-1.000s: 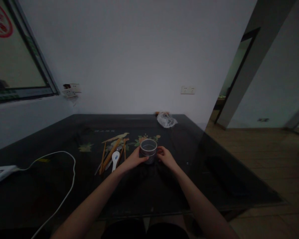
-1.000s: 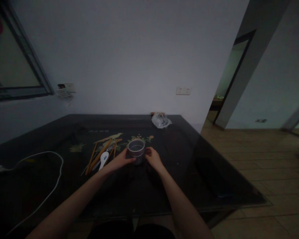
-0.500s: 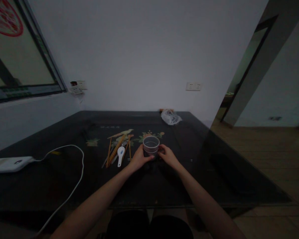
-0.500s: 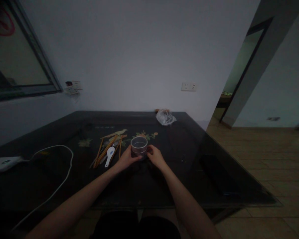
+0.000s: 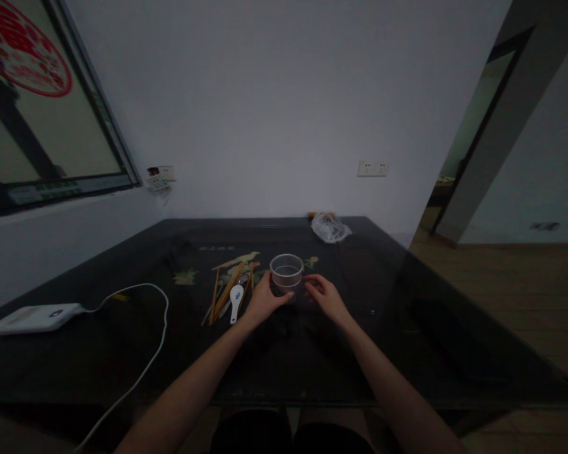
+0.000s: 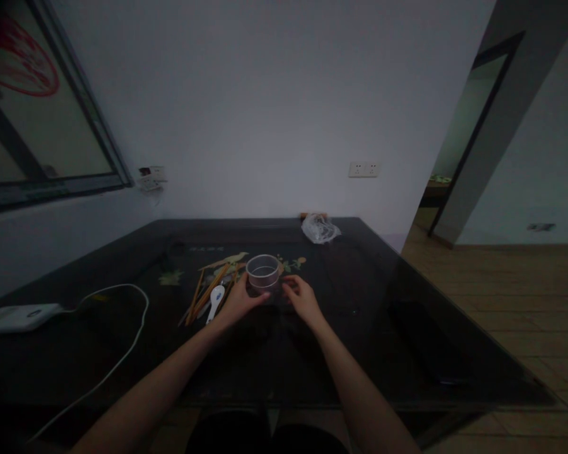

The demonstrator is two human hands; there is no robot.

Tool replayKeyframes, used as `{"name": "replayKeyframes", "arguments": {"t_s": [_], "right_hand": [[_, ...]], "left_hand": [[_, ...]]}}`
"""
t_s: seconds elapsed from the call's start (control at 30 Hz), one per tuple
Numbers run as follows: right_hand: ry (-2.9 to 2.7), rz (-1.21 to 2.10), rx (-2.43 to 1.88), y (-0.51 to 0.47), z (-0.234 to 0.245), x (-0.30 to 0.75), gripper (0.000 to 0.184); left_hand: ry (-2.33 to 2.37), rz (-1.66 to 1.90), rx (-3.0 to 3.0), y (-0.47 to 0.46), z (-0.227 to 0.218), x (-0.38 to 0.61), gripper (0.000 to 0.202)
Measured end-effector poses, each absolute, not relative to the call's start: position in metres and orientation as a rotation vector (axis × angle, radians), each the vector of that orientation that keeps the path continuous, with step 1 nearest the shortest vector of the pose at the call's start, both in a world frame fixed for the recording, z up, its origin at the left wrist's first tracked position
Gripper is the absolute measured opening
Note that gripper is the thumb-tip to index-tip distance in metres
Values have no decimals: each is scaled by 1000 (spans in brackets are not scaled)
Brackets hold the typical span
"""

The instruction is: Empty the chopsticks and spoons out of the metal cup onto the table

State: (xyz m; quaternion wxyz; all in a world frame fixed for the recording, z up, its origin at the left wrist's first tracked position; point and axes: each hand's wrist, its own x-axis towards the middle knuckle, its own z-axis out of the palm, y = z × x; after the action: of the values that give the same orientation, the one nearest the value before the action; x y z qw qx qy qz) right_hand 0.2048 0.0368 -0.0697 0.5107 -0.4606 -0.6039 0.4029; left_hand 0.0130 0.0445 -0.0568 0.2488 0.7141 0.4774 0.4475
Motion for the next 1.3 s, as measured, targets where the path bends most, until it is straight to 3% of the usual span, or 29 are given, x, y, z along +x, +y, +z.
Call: {"name": "replayKeyframes", "arguments": {"t_s": [0.27,0.4,0.57,0.87,1.3], "right_hand": [[-1449,947,-1115,37,-69,206,33],[-1543,953,-1149,37,-74,204,33],[-1633,938,-1194,38,-83,203,33],[-1682,934,-1246,43,-82,209,36],[-1781,858,-1225,41,-73,211,29]], "left_hand": [[1341,1458,1839,60,-17,-54,63],[1689,1636,1714,78,-28,-126,64],[2092,1513,1524,95,-60,-194,64],[2155,1249,1565,99,-78,-216,66],[2052,1179,1598,101,-83,-216,69]]}}
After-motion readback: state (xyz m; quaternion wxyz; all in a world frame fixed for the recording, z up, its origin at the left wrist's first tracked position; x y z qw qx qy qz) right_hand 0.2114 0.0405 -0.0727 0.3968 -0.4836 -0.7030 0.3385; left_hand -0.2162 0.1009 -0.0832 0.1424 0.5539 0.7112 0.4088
